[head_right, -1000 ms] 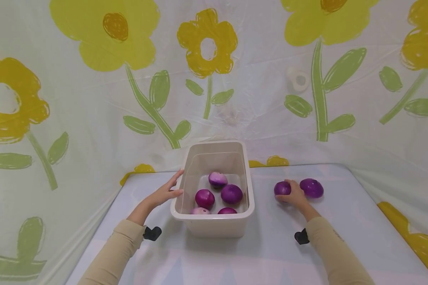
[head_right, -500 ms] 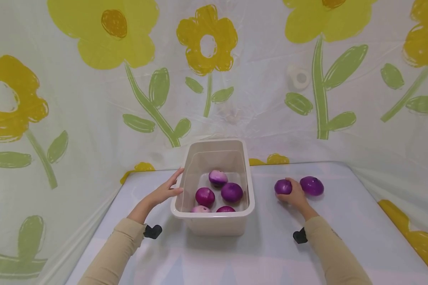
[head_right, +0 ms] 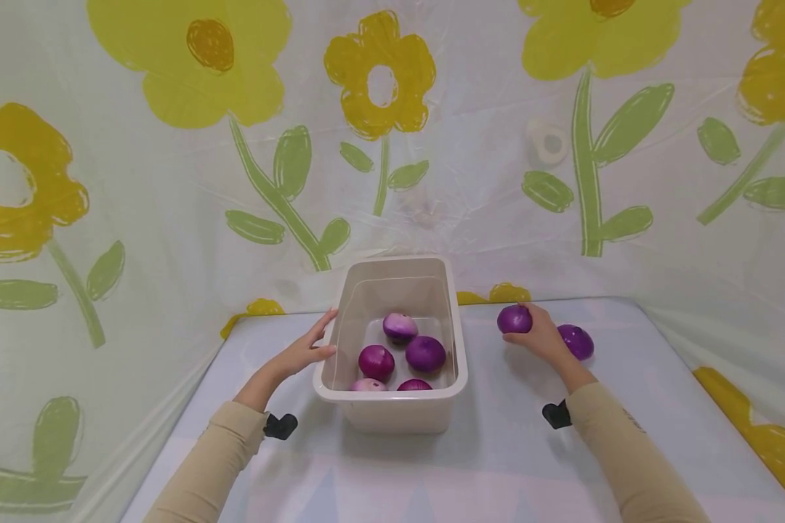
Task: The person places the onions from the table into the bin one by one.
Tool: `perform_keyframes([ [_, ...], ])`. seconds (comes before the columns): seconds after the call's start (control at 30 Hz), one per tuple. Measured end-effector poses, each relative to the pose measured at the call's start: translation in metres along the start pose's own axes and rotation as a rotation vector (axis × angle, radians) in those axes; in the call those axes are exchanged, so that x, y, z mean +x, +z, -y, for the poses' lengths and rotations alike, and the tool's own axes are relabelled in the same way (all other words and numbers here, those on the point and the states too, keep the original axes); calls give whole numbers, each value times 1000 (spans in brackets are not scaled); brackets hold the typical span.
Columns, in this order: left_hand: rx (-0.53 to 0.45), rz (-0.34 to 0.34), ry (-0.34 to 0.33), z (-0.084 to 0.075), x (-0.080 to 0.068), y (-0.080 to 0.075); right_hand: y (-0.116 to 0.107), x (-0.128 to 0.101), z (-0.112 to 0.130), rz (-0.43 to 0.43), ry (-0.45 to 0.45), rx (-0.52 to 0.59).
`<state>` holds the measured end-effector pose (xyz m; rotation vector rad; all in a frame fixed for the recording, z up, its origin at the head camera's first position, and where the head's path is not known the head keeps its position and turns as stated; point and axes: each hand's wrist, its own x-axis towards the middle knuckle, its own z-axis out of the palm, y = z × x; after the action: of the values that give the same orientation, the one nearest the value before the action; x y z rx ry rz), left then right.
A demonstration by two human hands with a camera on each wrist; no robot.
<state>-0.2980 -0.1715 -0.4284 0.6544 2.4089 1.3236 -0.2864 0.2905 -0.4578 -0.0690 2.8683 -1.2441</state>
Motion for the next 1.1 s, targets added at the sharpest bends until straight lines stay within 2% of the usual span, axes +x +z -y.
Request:
perform_keyframes([
  [0.23, -5, -1, -1, 0, 0, 0, -20, 4, 30, -6, -82, 19],
  [0.37, -7, -2, 16, 0, 0, 0, -32, 8, 46, -29, -139, -31],
  [0.7, -1, -8, 41, 1, -1, 0, -53, 14, 90, -19, -170, -54],
  [0.87, -6, -1, 22, 0, -1, 0, -58, 14, 114, -14, -168, -68],
  [0.97, -21, 15, 5, -3, -1, -1, -60, 13, 130, -4, -174, -73],
  [1.1, -27, 35, -2, -20, -9, -3, -61, 12, 149, 14, -212, -80],
])
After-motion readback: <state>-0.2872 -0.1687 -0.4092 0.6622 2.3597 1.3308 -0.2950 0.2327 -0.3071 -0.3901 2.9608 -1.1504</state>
